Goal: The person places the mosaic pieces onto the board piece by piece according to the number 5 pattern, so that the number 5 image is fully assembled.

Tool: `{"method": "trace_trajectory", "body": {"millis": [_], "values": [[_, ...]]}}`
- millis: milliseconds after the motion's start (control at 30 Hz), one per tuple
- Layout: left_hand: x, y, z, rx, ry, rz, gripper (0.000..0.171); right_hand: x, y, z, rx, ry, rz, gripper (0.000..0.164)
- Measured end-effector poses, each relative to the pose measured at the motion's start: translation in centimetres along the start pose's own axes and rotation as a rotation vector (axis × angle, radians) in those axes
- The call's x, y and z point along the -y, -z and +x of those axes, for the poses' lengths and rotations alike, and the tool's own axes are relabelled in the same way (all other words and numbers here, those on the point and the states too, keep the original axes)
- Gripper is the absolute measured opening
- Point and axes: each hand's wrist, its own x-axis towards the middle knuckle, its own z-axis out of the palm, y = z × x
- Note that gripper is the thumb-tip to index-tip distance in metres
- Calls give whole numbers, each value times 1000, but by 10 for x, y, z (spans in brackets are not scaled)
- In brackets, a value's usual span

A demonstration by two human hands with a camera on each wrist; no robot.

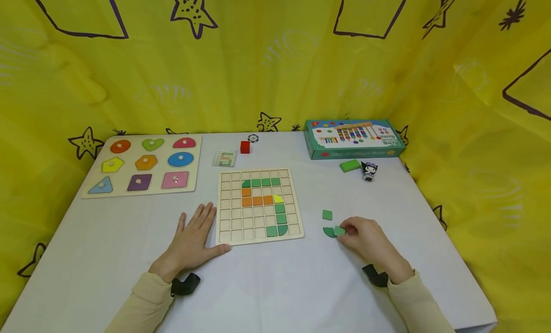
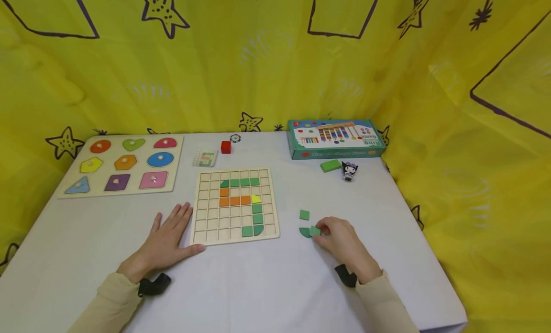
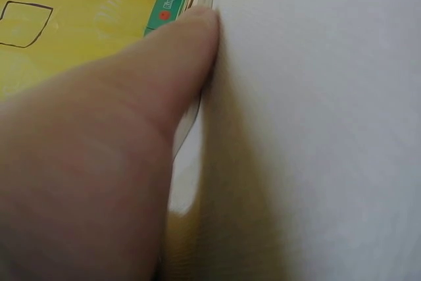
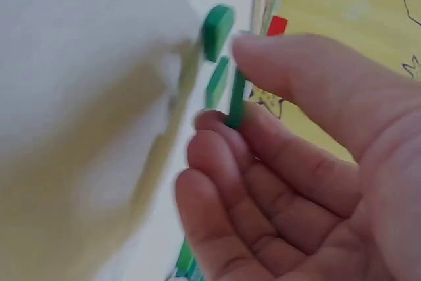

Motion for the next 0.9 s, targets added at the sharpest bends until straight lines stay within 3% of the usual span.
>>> {"method": "trace_trajectory", "body": {"millis": [133, 267, 567, 700, 900], "values": [[0, 1, 1, 2, 2, -1, 113, 15, -5, 6, -26, 52, 44, 21], [-1, 1, 1, 8, 1, -3, 113, 35, -15, 17, 13, 148, 50, 20], [0, 0, 0, 6, -1, -9, 113, 83, -49, 45, 140, 378, -50, 23], [0, 0, 0, 0, -2, -2, 113, 102, -64, 59, 195, 445, -60, 16], [0, 0, 0, -9, -3, -7, 112, 118, -79, 74, 192, 564, -139, 9]]}}
